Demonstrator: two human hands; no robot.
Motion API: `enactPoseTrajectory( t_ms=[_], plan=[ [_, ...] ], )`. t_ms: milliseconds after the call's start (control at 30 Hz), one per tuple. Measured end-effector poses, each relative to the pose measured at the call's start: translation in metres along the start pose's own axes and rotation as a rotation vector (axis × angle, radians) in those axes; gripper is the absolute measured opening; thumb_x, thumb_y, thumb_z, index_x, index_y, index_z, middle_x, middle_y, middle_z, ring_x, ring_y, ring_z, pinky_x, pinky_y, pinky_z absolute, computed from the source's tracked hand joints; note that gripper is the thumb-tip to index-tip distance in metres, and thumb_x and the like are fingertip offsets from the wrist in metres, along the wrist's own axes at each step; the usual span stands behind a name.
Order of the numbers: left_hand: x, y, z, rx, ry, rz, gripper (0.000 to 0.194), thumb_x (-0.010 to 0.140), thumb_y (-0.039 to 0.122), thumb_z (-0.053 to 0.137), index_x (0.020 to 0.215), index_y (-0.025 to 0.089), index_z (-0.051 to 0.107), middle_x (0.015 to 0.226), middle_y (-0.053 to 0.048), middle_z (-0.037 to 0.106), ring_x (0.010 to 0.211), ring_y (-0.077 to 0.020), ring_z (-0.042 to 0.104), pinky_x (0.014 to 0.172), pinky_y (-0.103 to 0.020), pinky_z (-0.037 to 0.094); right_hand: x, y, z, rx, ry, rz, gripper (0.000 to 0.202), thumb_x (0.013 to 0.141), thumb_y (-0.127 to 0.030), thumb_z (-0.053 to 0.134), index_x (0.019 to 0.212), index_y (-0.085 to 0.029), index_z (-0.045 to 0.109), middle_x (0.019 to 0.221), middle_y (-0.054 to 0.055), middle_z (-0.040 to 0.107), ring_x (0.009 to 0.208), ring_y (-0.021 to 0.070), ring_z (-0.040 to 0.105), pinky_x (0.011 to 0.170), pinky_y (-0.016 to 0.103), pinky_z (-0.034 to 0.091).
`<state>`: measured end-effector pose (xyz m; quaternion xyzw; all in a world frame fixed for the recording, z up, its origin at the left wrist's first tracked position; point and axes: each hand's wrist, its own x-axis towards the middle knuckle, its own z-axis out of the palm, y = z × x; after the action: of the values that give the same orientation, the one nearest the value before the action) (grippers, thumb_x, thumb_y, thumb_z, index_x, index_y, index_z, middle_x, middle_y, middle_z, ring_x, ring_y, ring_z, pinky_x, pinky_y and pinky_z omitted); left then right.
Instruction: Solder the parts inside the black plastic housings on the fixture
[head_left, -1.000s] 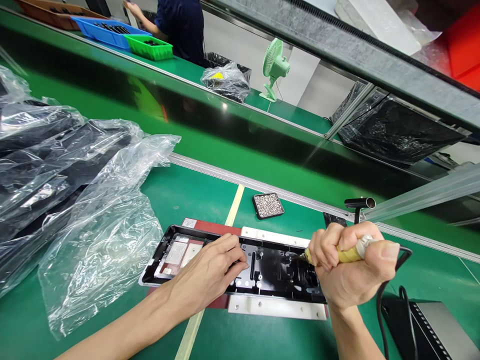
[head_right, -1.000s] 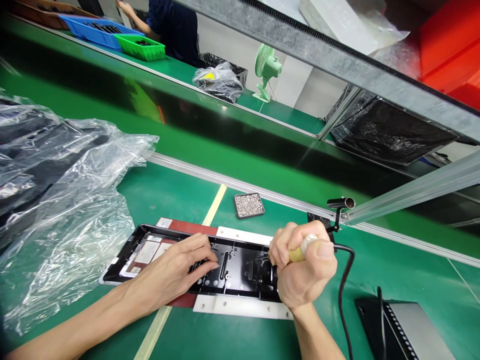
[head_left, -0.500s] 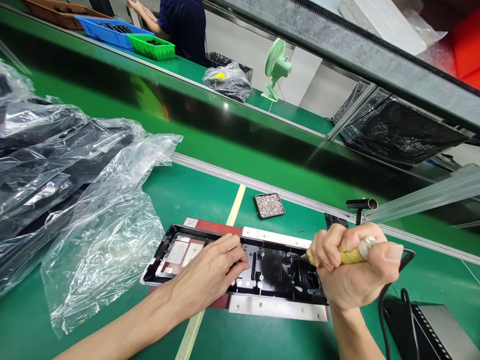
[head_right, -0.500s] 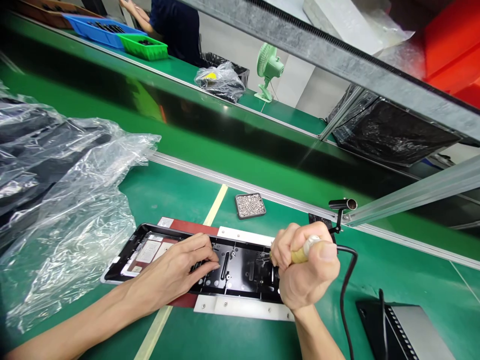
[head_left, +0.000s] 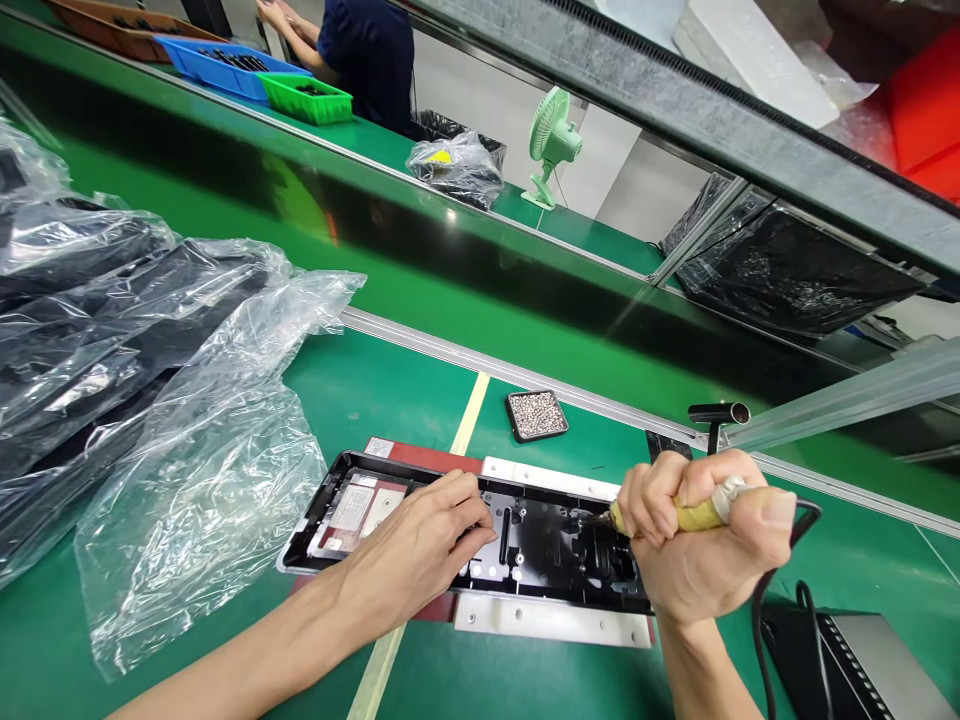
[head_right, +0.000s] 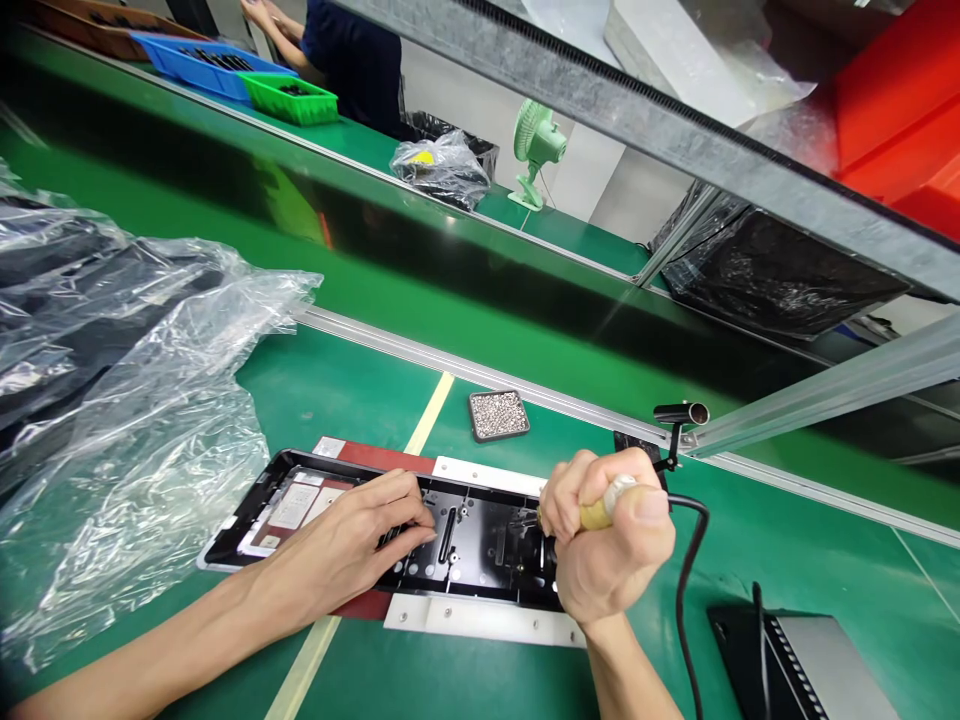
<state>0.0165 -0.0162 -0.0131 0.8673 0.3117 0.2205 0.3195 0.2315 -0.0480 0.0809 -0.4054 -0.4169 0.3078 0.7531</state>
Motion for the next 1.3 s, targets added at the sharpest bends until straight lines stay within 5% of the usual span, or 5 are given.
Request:
enactPoseTrajectory(
  t_ms=[400,733,933,1133,1300],
  plan=[
    [0.0,0.003,-0.002,0.005,0.001,-0.004,0.02,0.103,0.018,0.051,0.088,0.017,0.065,0.088,-0.001,0.058,0.082,-0.0155,0.057,0.069,-0.031,0.044,0.002,-0.001,-0.007,-0.062,-0.088,-0.061,0.027,0.092,-0.042,0.05,0.074,-0.023,0.055,0.045,-0.007,0.049,0.031,0.0104,0.036,0.03,0.025,0.038],
    [0.001,0.004,-0.003,0.007,-0.003,-0.009,0.02,0.103,0.018,0.051,0.088,0.017,0.064,0.089,-0.002,0.058,0.083,-0.0161,0.058,0.069,-0.03,0.045,0.003,-0.009,-0.012,-0.153,-0.091,-0.106,0.025,0.092,-0.024,0.044,0.072,-0.02,0.058,0.066,0.001,0.063,0.053,0.0183,0.064,0.051,0.039,0.057],
    [0.0,0.002,-0.002,0.02,-0.016,-0.008,0.022,0.103,0.018,0.05,0.088,0.016,0.066,0.089,-0.003,0.058,0.082,-0.0166,0.058,0.069,-0.032,0.046,0.006,-0.011,-0.013,-0.231,-0.05,-0.13,0.026,0.088,-0.029,0.051,0.067,-0.018,0.061,0.068,0.002,0.062,0.058,0.0179,0.064,0.058,0.04,0.06],
    [0.002,0.001,0.0,0.048,-0.013,0.012,0.026,0.104,0.02,0.049,0.088,0.015,0.069,0.088,-0.003,0.058,0.08,-0.017,0.056,0.069,-0.032,0.046,0.008,-0.019,-0.012,-0.176,-0.065,-0.09,0.006,0.082,-0.023,0.054,0.079,-0.022,0.059,0.06,-0.002,0.064,0.046,0.017,0.06,0.045,0.035,0.055],
    [0.003,0.002,0.0,0.055,0.008,0.031,0.025,0.103,0.019,0.05,0.087,0.016,0.069,0.086,-0.003,0.06,0.081,-0.0169,0.056,0.072,-0.032,0.047,0.008,-0.018,-0.013,-0.161,-0.132,-0.085,0.017,0.088,-0.024,0.047,0.076,-0.021,0.059,0.049,-0.004,0.055,0.033,0.0132,0.047,0.036,0.03,0.047]
  ],
)
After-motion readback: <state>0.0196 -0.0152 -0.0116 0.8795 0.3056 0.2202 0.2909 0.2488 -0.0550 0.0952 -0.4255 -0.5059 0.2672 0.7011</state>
